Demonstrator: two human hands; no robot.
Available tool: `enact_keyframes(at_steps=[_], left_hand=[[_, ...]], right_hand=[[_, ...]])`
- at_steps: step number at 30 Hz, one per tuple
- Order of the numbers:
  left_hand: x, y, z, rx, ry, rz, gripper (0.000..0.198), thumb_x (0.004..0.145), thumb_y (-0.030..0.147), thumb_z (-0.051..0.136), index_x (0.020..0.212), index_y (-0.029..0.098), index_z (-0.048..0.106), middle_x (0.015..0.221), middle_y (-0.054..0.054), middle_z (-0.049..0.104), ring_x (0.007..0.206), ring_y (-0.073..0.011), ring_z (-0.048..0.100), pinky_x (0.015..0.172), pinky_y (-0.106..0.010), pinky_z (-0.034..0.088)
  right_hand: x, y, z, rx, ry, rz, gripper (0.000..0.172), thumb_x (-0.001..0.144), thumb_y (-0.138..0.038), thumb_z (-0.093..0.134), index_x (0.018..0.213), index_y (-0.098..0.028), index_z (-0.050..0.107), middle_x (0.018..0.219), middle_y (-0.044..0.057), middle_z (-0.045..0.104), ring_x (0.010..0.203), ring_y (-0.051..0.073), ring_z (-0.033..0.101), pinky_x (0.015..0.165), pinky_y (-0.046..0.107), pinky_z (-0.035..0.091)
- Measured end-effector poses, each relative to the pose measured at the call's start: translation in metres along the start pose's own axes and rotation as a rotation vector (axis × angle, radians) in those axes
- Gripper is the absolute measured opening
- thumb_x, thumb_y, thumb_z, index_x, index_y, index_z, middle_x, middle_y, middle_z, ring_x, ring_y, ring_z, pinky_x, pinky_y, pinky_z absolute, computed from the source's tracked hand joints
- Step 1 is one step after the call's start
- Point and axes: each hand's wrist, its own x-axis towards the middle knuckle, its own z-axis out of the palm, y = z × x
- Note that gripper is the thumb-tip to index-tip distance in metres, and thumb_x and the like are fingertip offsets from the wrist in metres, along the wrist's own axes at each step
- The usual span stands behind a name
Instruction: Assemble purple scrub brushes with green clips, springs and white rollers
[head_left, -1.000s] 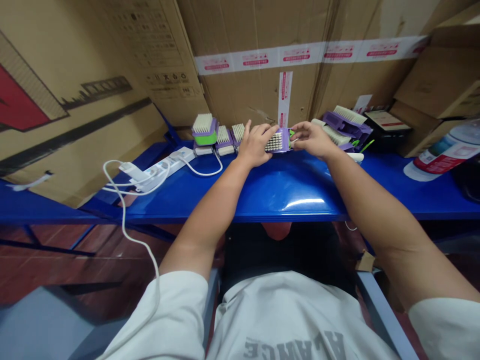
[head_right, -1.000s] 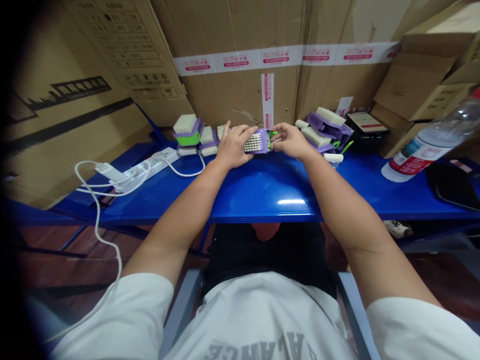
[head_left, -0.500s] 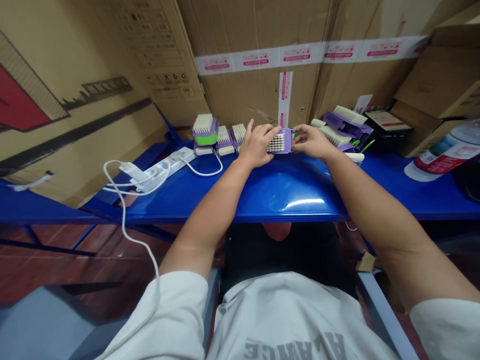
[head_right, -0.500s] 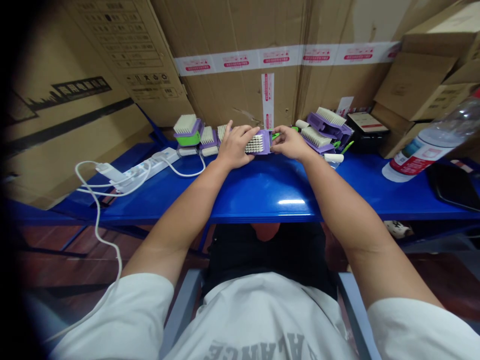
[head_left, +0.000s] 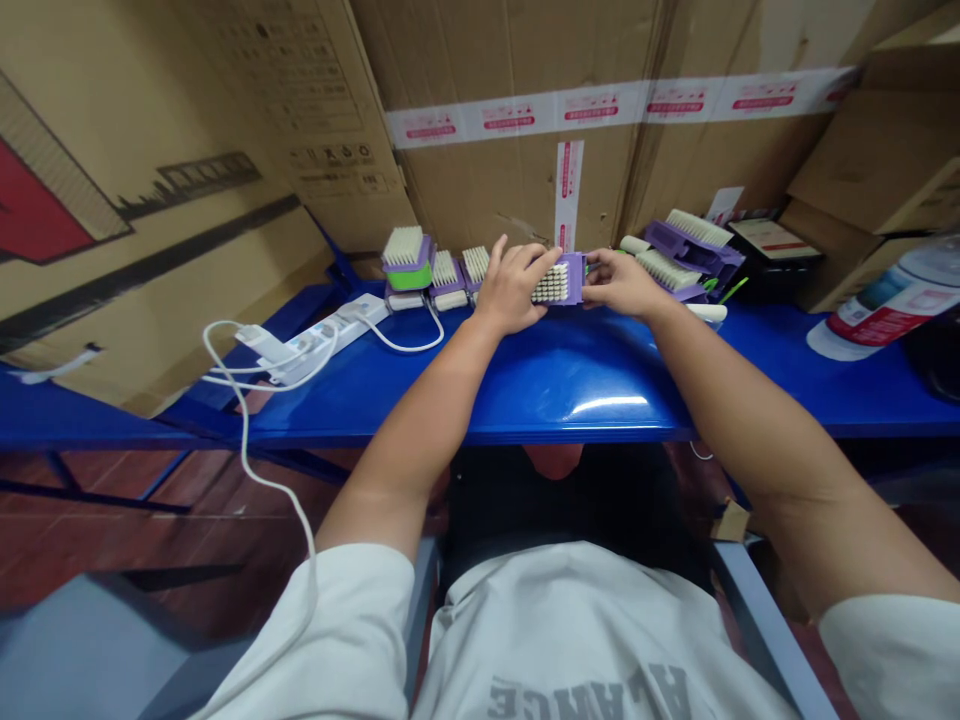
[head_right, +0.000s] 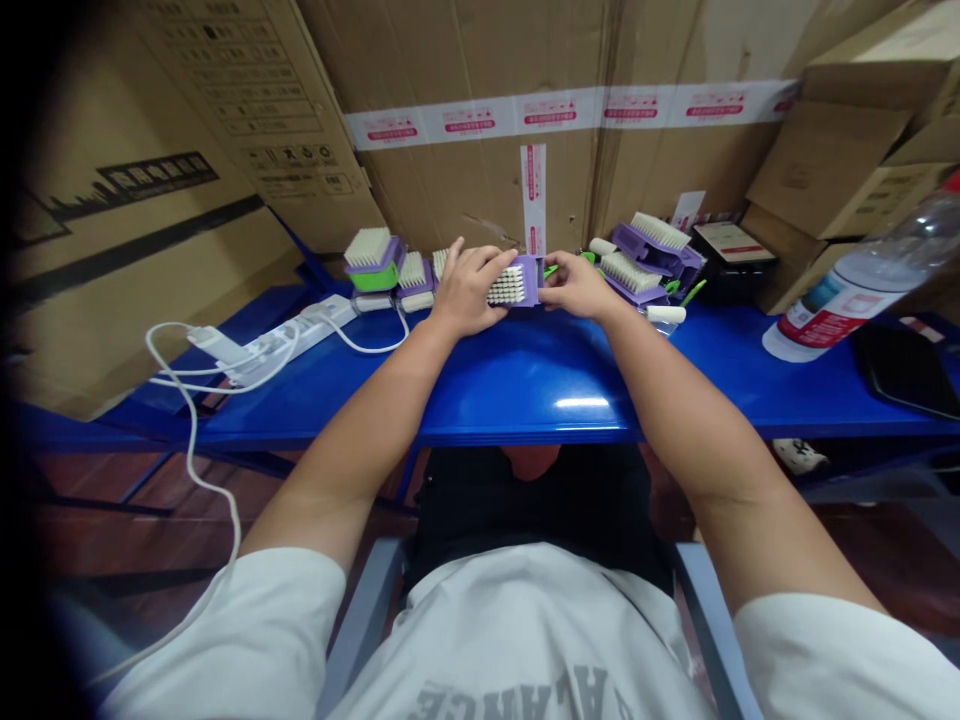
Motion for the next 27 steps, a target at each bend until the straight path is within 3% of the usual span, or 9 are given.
enact_keyframes(at_steps=[5,8,17,27], left_hand=[[0.001,-0.004,0.003,-0.002,0.018,-0.001,0.092,0.089,0.024,0.086,0.176,0.032,0.056,0.166,-0.013,0.069,0.158,-0.0419,0.064,0.153,-0.074,0.021],[0.0,-0.007,0.003,-0.004,0.042,-0.011,0.094,0.088,0.026,0.087,0.176,0.035,0.056,0.165,-0.012,0.071,0.156,-0.0418,0.064,0.152,-0.075,0.022],[0.0,-0.004,0.002,-0.026,0.038,-0.003,0.095,0.088,0.024,0.086,0.177,0.035,0.055,0.166,-0.012,0.069,0.158,-0.0424,0.064,0.152,-0.075,0.02],[0.0,0.001,0.005,-0.008,0.029,0.092,0.093,0.089,0.023,0.082,0.177,0.034,0.057,0.163,-0.011,0.072,0.156,-0.0401,0.065,0.154,-0.075,0.019]], right_hand=[[-0.002,0.0,-0.001,-0.023,-0.029,-0.024,0.051,0.071,-0.04,0.114,0.107,-0.023,0.082,0.08,0.001,0.076,0.077,0.022,0.076,0.072,0.036,0.072],[-0.002,-0.001,-0.001,-0.011,-0.02,-0.015,0.046,0.078,-0.046,0.111,0.106,-0.023,0.084,0.086,0.004,0.081,0.08,0.023,0.079,0.071,0.036,0.072],[-0.005,-0.004,0.003,-0.038,-0.011,-0.046,0.043,0.082,-0.059,0.105,0.094,-0.024,0.085,0.087,0.004,0.084,0.08,0.021,0.079,0.065,0.031,0.07],[-0.005,-0.004,0.006,-0.111,0.011,-0.127,0.033,0.077,-0.049,0.105,0.087,-0.023,0.087,0.086,0.002,0.085,0.081,0.023,0.076,0.073,0.037,0.07]])
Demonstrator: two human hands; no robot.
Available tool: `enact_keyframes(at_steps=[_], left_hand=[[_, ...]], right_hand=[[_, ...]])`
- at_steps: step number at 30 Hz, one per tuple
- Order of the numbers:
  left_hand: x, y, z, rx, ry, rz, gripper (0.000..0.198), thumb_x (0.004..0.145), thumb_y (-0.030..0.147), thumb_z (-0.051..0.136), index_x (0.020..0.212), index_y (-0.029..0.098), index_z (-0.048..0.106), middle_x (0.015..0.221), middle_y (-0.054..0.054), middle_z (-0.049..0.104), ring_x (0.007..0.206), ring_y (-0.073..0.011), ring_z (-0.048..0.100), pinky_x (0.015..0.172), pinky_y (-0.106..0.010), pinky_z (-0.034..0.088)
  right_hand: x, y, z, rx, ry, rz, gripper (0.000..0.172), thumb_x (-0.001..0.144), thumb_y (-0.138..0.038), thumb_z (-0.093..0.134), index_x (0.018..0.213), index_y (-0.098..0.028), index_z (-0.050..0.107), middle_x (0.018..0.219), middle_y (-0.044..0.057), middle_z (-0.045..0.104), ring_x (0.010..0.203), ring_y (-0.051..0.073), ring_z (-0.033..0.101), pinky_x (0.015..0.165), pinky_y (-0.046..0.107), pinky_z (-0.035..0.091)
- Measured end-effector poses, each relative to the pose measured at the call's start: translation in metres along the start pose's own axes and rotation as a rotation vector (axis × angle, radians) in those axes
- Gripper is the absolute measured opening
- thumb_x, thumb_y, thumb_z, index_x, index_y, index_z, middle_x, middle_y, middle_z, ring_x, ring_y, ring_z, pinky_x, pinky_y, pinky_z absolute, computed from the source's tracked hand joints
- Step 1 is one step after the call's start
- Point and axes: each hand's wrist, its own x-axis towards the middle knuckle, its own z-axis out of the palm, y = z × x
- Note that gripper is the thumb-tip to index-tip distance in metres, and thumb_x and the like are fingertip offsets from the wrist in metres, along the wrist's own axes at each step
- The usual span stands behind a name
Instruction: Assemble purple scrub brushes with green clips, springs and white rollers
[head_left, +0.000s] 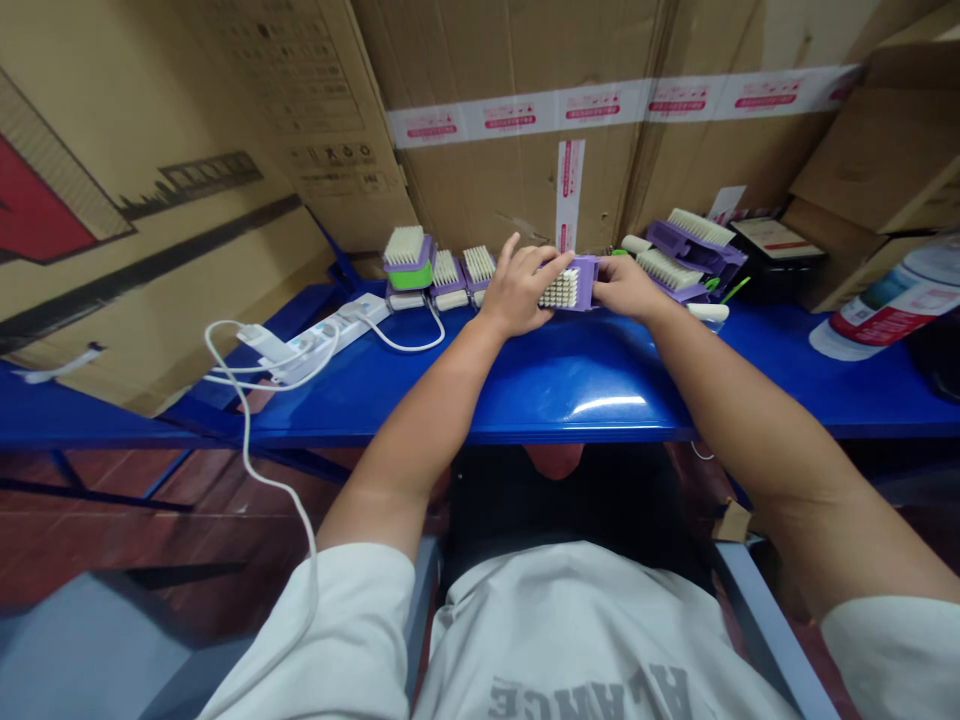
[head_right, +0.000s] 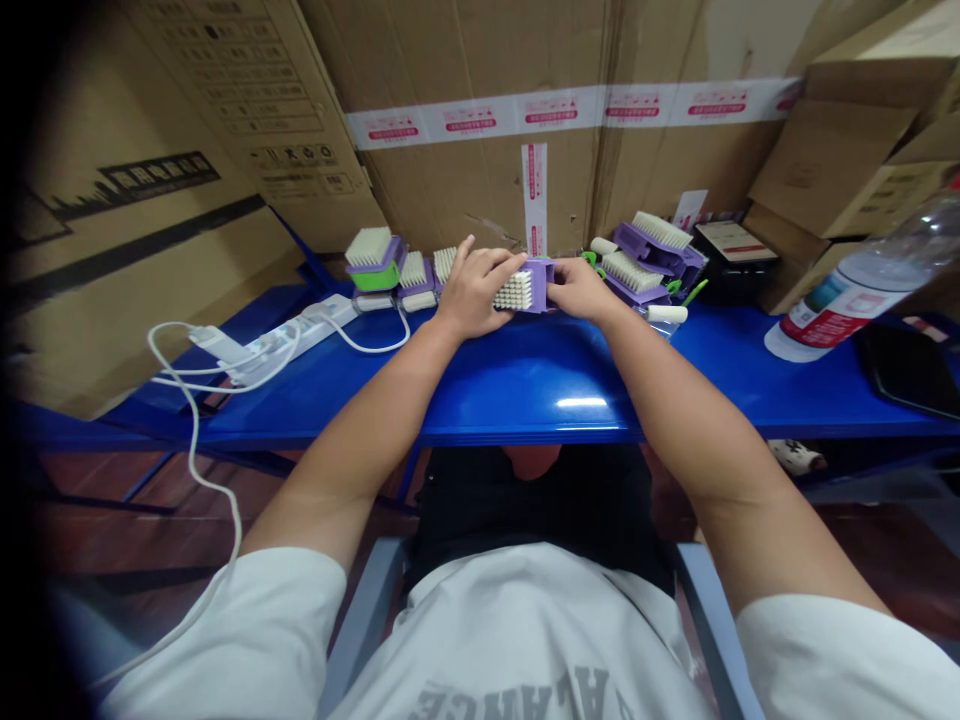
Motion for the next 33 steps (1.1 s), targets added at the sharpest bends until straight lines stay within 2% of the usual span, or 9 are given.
enact_keyframes(at_steps=[5,12,17,22,25,29,31,33], left_hand=[[-0.001,-0.005,0.001,0.017,0.028,-0.035,0.092,0.09,0.027,0.083,0.177,0.036,0.055,0.163,-0.011,0.072,0.157,-0.0391,0.065,0.152,-0.075,0.023],[0.0,-0.008,0.002,0.03,0.045,-0.096,0.084,0.091,0.026,0.082,0.171,0.03,0.056,0.167,-0.013,0.07,0.158,-0.0398,0.065,0.152,-0.073,0.026],[0.0,-0.008,0.002,0.025,0.043,-0.113,0.08,0.093,0.026,0.081,0.168,0.03,0.057,0.17,-0.012,0.069,0.159,-0.0385,0.064,0.153,-0.071,0.023],[0.0,-0.011,0.002,0.032,0.064,-0.122,0.082,0.094,0.029,0.083,0.171,0.031,0.055,0.17,-0.012,0.068,0.16,-0.0388,0.063,0.153,-0.072,0.024],[0.0,-0.015,0.004,0.044,0.076,-0.152,0.085,0.095,0.033,0.085,0.174,0.032,0.053,0.173,-0.012,0.066,0.163,-0.04,0.061,0.154,-0.071,0.023],[0.0,-0.02,0.007,0.025,0.136,-0.21,0.088,0.096,0.043,0.088,0.175,0.032,0.053,0.175,-0.013,0.065,0.168,-0.0425,0.057,0.153,-0.068,0.027],[0.0,-0.021,0.009,0.01,0.156,-0.234,0.088,0.096,0.047,0.089,0.175,0.032,0.054,0.176,-0.014,0.066,0.17,-0.0429,0.056,0.152,-0.066,0.028],[0.001,-0.021,0.009,0.002,0.156,-0.249,0.087,0.096,0.048,0.089,0.175,0.032,0.055,0.176,-0.014,0.065,0.17,-0.043,0.056,0.153,-0.065,0.027]], right_hand=[[0.0,-0.001,-0.001,0.04,-0.013,0.058,0.035,0.082,-0.048,0.105,0.095,-0.022,0.086,0.086,0.005,0.083,0.079,0.024,0.077,0.071,0.038,0.071],[0.002,-0.002,-0.003,0.073,0.016,0.052,0.057,0.074,-0.068,0.108,0.097,-0.024,0.081,0.084,0.003,0.077,0.078,0.022,0.073,0.064,0.034,0.067],[0.001,-0.005,-0.004,0.09,0.037,0.025,0.07,0.068,-0.085,0.105,0.098,-0.028,0.078,0.083,0.002,0.072,0.082,0.024,0.073,0.067,0.037,0.069],[0.002,-0.005,-0.01,0.098,0.124,0.011,0.07,0.077,-0.092,0.094,0.1,-0.028,0.078,0.092,0.005,0.076,0.086,0.025,0.076,0.07,0.038,0.07],[0.008,0.002,-0.015,0.077,0.2,-0.011,0.062,0.087,-0.086,0.091,0.103,-0.028,0.078,0.095,0.006,0.077,0.085,0.025,0.077,0.068,0.037,0.068],[0.015,0.017,-0.018,-0.016,0.271,-0.017,0.035,0.095,-0.058,0.086,0.107,-0.027,0.078,0.095,0.005,0.079,0.082,0.025,0.076,0.071,0.041,0.068],[0.016,0.023,-0.018,-0.146,0.265,-0.034,0.024,0.093,-0.043,0.081,0.11,-0.026,0.079,0.097,0.006,0.081,0.085,0.028,0.077,0.083,0.048,0.071],[0.014,0.026,-0.017,-0.343,0.239,-0.073,0.028,0.089,-0.033,0.077,0.115,-0.023,0.08,0.107,0.01,0.085,0.098,0.033,0.08,0.099,0.056,0.069]])
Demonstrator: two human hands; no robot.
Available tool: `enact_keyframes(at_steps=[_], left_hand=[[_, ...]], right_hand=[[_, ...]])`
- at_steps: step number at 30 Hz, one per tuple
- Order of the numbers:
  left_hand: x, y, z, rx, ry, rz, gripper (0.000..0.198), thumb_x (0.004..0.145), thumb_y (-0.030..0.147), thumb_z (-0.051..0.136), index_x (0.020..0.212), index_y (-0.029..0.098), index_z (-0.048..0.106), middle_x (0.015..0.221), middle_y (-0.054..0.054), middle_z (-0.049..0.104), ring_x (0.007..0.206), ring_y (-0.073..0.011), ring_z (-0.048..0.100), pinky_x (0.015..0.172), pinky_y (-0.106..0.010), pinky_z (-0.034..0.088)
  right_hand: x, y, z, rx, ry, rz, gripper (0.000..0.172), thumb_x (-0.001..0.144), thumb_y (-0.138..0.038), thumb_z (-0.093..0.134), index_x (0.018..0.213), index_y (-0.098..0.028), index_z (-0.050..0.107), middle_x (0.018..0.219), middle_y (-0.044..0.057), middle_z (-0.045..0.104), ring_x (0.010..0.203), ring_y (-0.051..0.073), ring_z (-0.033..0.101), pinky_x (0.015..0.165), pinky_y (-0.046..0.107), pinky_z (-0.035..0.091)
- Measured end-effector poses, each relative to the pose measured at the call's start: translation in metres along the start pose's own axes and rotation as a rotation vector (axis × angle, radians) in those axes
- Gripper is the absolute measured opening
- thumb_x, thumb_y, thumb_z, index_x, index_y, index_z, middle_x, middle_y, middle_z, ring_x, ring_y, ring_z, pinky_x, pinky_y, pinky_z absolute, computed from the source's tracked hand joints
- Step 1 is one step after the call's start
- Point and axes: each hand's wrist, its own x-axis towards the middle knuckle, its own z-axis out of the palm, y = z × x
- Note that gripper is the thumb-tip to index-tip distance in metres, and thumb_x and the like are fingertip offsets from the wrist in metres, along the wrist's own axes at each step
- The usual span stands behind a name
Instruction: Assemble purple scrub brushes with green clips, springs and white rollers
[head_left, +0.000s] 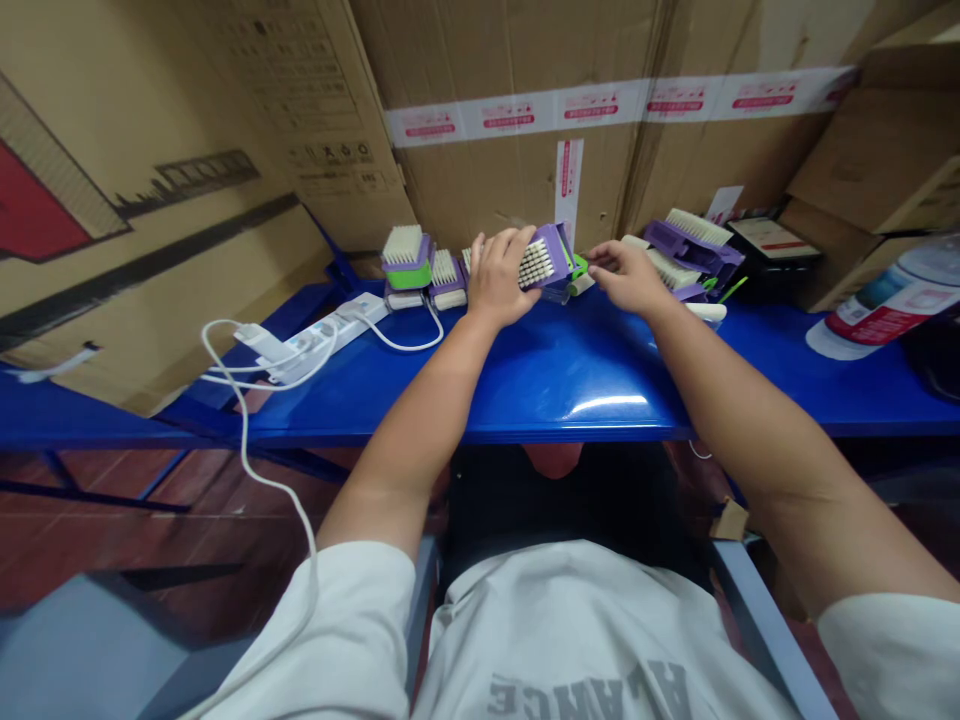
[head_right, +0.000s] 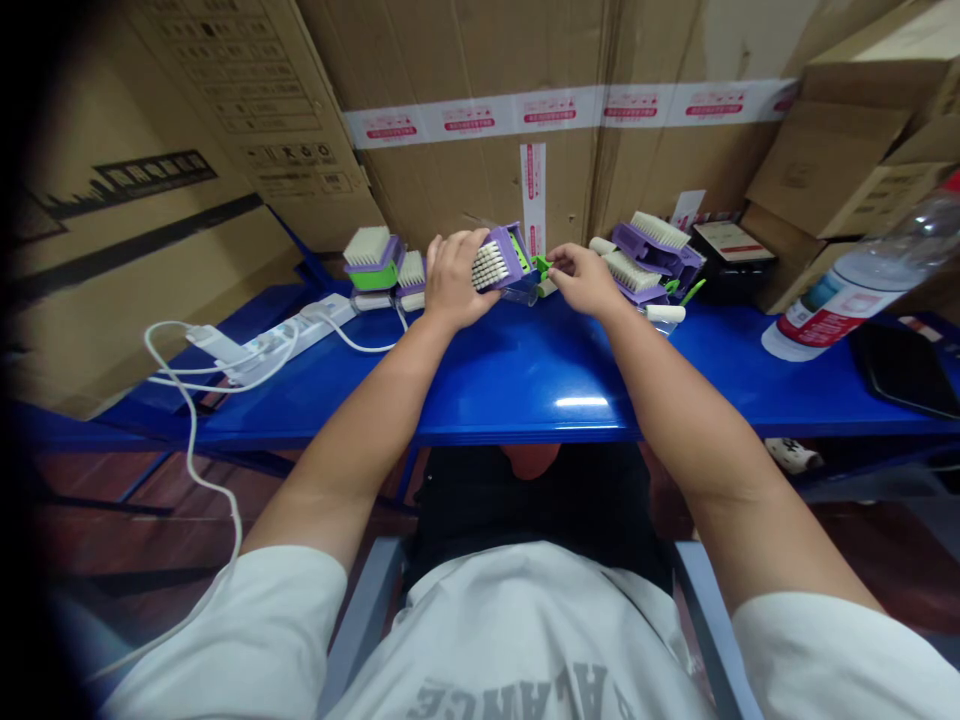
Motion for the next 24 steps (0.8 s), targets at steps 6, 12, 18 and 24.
enact_keyframes(at_steps=[6,12,18,24], left_hand=[[-0.001,0.002,0.0,-0.004,-0.02,0.004,0.088,0.094,0.041,0.088,0.175,0.031,0.055,0.177,-0.014,0.065,0.169,-0.0429,0.058,0.153,-0.065,0.026],[-0.001,0.003,0.0,0.001,-0.037,0.014,0.088,0.094,0.039,0.088,0.175,0.031,0.055,0.176,-0.013,0.065,0.168,-0.0426,0.058,0.153,-0.067,0.027],[0.0,0.006,-0.004,0.004,-0.067,-0.01,0.09,0.094,0.044,0.089,0.176,0.032,0.054,0.178,-0.014,0.064,0.17,-0.0446,0.056,0.153,-0.069,0.025],[-0.001,0.005,-0.003,-0.01,-0.048,0.006,0.09,0.095,0.048,0.089,0.176,0.032,0.055,0.176,-0.014,0.066,0.169,-0.0434,0.057,0.153,-0.068,0.027]], right_hand=[[-0.013,-0.008,0.003,-0.569,-0.202,-0.116,0.061,0.094,-0.024,0.068,0.151,-0.006,0.076,0.155,0.029,0.077,0.15,0.05,0.068,0.134,0.067,0.049],[-0.02,-0.021,0.01,-0.725,-0.348,-0.07,0.074,0.095,-0.022,0.066,0.167,-0.009,0.067,0.179,0.027,0.061,0.172,0.054,0.047,0.141,0.084,0.029],[-0.015,-0.028,-0.005,-0.729,-0.246,0.004,0.051,0.094,-0.024,0.067,0.14,-0.01,0.083,0.152,0.027,0.079,0.147,0.05,0.068,0.129,0.066,0.05],[-0.019,-0.041,-0.014,-0.738,-0.253,0.232,0.069,0.105,-0.044,0.074,0.169,-0.017,0.07,0.15,0.024,0.083,0.139,0.05,0.078,0.114,0.059,0.062]])
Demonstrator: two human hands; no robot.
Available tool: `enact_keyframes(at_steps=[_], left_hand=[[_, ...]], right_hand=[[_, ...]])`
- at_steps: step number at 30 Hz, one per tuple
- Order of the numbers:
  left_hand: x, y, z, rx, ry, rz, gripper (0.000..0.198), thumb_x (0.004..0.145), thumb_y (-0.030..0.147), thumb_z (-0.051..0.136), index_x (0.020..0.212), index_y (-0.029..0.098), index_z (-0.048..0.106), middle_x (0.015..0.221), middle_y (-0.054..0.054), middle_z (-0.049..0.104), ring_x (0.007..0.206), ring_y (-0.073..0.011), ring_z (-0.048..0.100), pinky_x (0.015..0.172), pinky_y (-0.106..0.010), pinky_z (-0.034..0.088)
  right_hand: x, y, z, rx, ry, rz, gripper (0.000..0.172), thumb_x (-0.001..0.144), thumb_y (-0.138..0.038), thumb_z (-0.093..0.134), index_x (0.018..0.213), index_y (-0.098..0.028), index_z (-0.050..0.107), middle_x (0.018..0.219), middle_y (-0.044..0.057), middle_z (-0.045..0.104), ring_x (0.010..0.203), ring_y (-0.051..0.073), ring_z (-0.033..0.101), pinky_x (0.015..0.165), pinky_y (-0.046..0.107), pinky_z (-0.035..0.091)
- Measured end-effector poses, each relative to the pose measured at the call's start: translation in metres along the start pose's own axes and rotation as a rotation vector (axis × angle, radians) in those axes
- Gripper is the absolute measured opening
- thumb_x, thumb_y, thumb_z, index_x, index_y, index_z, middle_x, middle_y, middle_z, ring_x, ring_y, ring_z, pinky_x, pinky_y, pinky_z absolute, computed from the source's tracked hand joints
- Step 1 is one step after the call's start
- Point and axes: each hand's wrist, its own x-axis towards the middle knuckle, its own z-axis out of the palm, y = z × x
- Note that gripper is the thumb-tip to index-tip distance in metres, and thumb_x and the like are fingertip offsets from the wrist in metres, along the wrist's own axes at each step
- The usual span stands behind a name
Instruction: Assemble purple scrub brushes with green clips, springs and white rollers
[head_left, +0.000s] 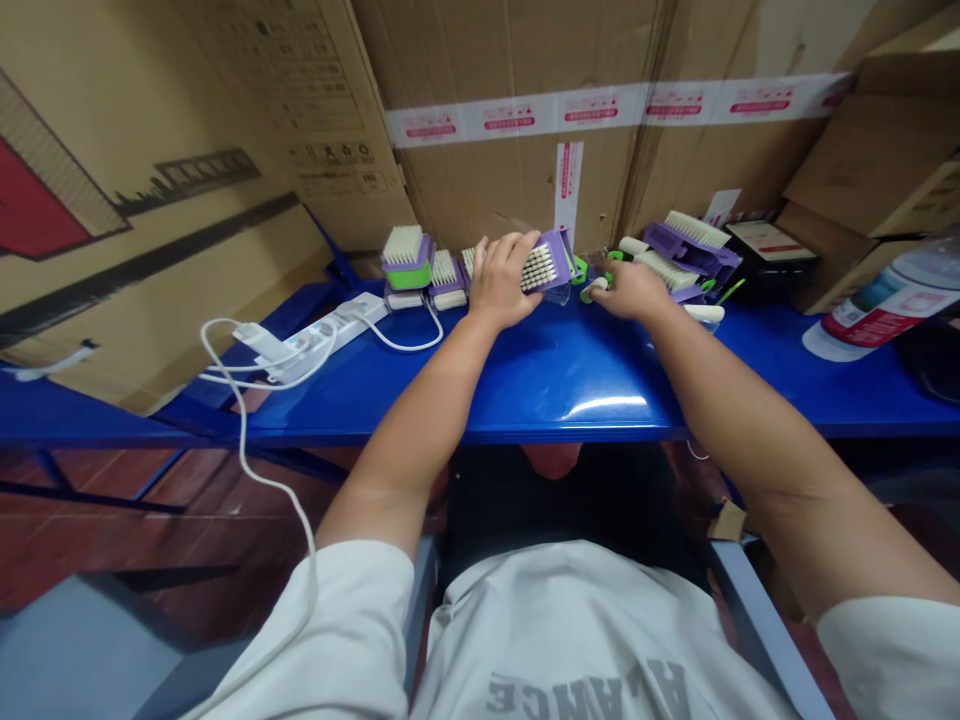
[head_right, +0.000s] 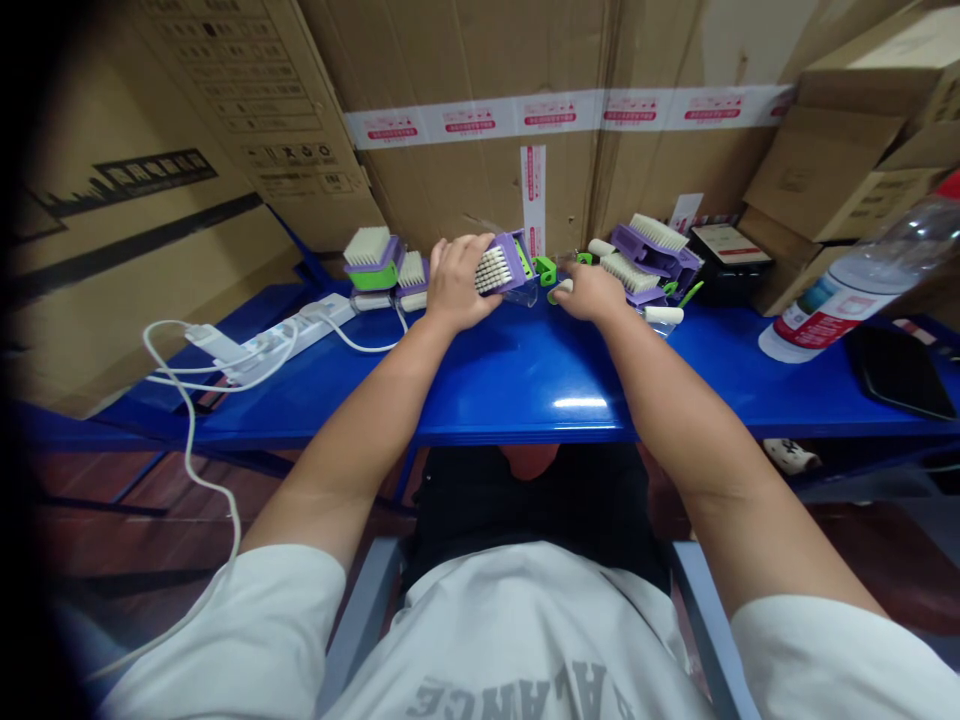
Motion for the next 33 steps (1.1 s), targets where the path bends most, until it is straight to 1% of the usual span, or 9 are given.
enact_keyframes(at_steps=[5,11,15,17,21,23,26,29,33], left_hand=[[0.0,-0.002,0.002,-0.003,-0.001,0.007,0.09,0.094,0.047,0.09,0.176,0.032,0.055,0.175,-0.014,0.066,0.167,-0.0438,0.058,0.152,-0.069,0.026],[0.0,-0.002,0.003,0.004,-0.008,0.01,0.09,0.095,0.046,0.09,0.177,0.032,0.054,0.176,-0.014,0.065,0.169,-0.0433,0.056,0.153,-0.068,0.025],[0.0,-0.001,0.002,0.006,-0.02,0.001,0.092,0.093,0.042,0.09,0.176,0.031,0.054,0.177,-0.014,0.064,0.169,-0.0429,0.056,0.153,-0.067,0.024],[0.0,0.001,0.001,0.001,-0.021,0.002,0.092,0.092,0.04,0.09,0.176,0.031,0.054,0.177,-0.013,0.065,0.168,-0.0425,0.057,0.153,-0.068,0.024],[-0.001,0.004,-0.003,-0.001,-0.044,-0.018,0.091,0.092,0.039,0.088,0.177,0.032,0.054,0.177,-0.014,0.064,0.17,-0.0434,0.056,0.154,-0.069,0.023],[0.0,0.004,-0.003,-0.011,-0.049,-0.023,0.091,0.093,0.041,0.089,0.177,0.032,0.054,0.177,-0.014,0.064,0.17,-0.0447,0.055,0.153,-0.07,0.023],[0.0,0.003,-0.002,-0.03,-0.026,-0.009,0.092,0.093,0.047,0.09,0.177,0.035,0.055,0.175,-0.013,0.066,0.169,-0.0448,0.056,0.153,-0.071,0.025],[-0.001,0.002,-0.002,-0.028,-0.017,-0.008,0.092,0.093,0.054,0.09,0.176,0.036,0.055,0.175,-0.013,0.067,0.168,-0.044,0.057,0.152,-0.07,0.025],[0.0,0.003,-0.003,-0.032,-0.031,-0.022,0.093,0.094,0.057,0.09,0.177,0.035,0.054,0.176,-0.014,0.065,0.17,-0.045,0.055,0.153,-0.07,0.024]], right_hand=[[-0.001,-0.004,0.002,-0.037,-0.168,-0.058,0.075,0.105,-0.056,0.08,0.169,-0.017,0.068,0.158,0.025,0.08,0.144,0.049,0.076,0.117,0.056,0.061],[0.005,0.001,0.004,0.039,-0.138,-0.106,0.051,0.108,-0.052,0.072,0.146,-0.017,0.077,0.134,0.022,0.088,0.123,0.043,0.082,0.107,0.051,0.062],[0.006,0.0,0.008,0.037,-0.111,-0.085,0.041,0.107,-0.035,0.067,0.143,-0.017,0.076,0.136,0.023,0.087,0.123,0.043,0.082,0.107,0.052,0.062],[0.007,-0.001,0.011,0.066,-0.096,-0.032,0.044,0.105,-0.033,0.067,0.144,-0.015,0.075,0.138,0.025,0.086,0.124,0.044,0.083,0.107,0.054,0.064],[0.009,-0.001,0.012,0.123,-0.063,0.059,0.059,0.098,-0.043,0.077,0.148,-0.012,0.074,0.145,0.027,0.084,0.131,0.049,0.082,0.113,0.059,0.065],[0.009,0.001,0.011,0.091,-0.103,0.076,0.054,0.09,-0.038,0.082,0.139,-0.016,0.081,0.139,0.023,0.086,0.13,0.05,0.082,0.113,0.06,0.066],[0.01,0.005,0.008,0.055,-0.171,0.068,0.036,0.082,-0.029,0.083,0.116,-0.022,0.088,0.118,0.016,0.089,0.116,0.047,0.085,0.106,0.058,0.069],[0.012,0.008,0.008,0.082,-0.136,0.05,0.031,0.076,-0.023,0.081,0.106,-0.023,0.086,0.11,0.014,0.089,0.11,0.045,0.085,0.101,0.057,0.071],[0.014,0.009,0.008,0.233,-0.074,0.113,0.015,0.074,-0.023,0.079,0.089,-0.024,0.076,0.099,0.017,0.085,0.111,0.048,0.083,0.104,0.062,0.069]])
